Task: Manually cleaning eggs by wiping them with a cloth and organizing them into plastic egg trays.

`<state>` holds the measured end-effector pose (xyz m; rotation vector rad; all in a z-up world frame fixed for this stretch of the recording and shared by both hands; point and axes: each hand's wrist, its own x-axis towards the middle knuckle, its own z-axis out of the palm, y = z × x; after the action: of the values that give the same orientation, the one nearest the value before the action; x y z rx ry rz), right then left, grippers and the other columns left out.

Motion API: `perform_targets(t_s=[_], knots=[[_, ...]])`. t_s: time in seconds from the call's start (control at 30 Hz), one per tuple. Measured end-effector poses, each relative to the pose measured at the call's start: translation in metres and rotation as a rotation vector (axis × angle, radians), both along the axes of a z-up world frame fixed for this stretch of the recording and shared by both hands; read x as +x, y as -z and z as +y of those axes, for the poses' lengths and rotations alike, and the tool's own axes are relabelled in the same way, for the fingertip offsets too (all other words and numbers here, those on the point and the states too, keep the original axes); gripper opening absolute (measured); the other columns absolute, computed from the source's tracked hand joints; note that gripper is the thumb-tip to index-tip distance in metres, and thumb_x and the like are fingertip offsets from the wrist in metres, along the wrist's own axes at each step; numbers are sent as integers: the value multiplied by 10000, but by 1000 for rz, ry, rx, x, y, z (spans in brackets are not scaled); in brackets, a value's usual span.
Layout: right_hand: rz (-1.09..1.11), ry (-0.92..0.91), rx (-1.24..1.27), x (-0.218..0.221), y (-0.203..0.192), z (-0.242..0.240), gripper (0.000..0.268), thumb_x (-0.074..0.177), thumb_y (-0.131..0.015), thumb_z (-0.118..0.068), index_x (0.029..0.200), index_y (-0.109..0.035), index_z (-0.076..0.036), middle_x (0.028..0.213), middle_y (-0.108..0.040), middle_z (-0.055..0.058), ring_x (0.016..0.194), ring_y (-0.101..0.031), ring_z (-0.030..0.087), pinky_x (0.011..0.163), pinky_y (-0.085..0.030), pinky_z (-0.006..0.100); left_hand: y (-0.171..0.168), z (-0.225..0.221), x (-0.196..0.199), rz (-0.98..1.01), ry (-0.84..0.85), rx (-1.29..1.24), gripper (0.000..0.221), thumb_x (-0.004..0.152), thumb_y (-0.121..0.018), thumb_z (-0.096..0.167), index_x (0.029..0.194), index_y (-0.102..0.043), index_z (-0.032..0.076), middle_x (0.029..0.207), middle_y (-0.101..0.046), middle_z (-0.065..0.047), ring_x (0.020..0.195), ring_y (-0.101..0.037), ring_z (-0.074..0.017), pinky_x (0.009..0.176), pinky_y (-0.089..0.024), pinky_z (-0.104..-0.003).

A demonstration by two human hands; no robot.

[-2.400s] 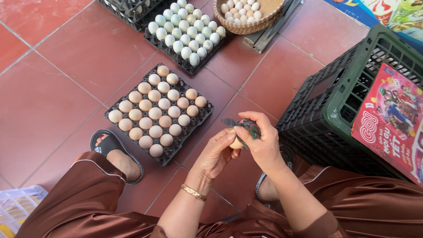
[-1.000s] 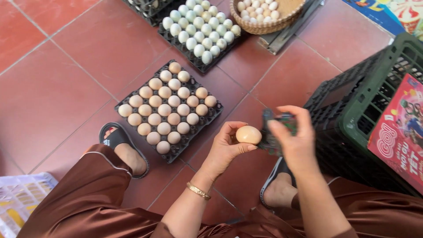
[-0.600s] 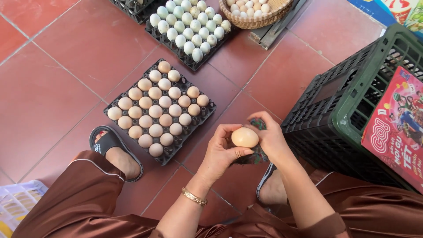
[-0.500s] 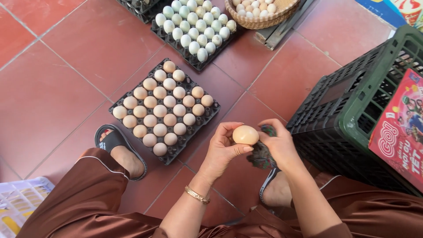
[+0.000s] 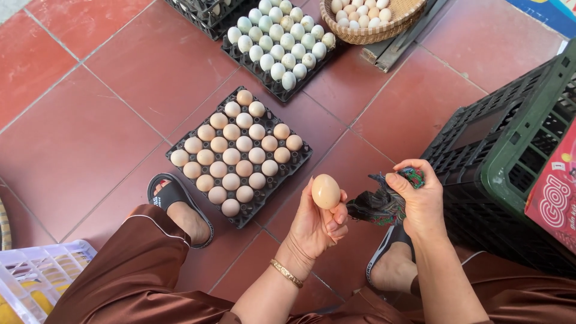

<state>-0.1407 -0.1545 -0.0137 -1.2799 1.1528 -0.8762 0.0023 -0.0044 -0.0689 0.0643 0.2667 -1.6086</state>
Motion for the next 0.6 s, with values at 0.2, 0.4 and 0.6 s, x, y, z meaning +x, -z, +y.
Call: perform_targets(t_s=[0.2,0.4,0.6], knots=[[-200,-193,39,12,-23,10,411,838,-766,-165,1199,-605,-53,947,-673,147,815,-621,148,659,-507,271,-10,0,-7,-17,23,46,779,1073,-329,685,1151,-627,-30,657,-589,-191,493,-499,-170,460,-404,-270],[-15,-489,-209,18,-40,27,725,679,-858,-60,1336,-554,-60,1160,-618,126,1087,-586,207,909,-447,330,-6,-4,-16,-111,84,191,738,1081,-360,667,1055,-609,-27,631,-590,-187,471,-478,-166,442,-395,-266],[257,-794,-564,39,-44,34,646,651,-844,1,1265,-661,-83,1256,-663,117,1242,-592,323,1067,-438,440,-3,-3,-15,-217,127,288,701,1047,-449,686,955,-603,7,599,-599,-203,433,-453,-171,416,-343,-269]])
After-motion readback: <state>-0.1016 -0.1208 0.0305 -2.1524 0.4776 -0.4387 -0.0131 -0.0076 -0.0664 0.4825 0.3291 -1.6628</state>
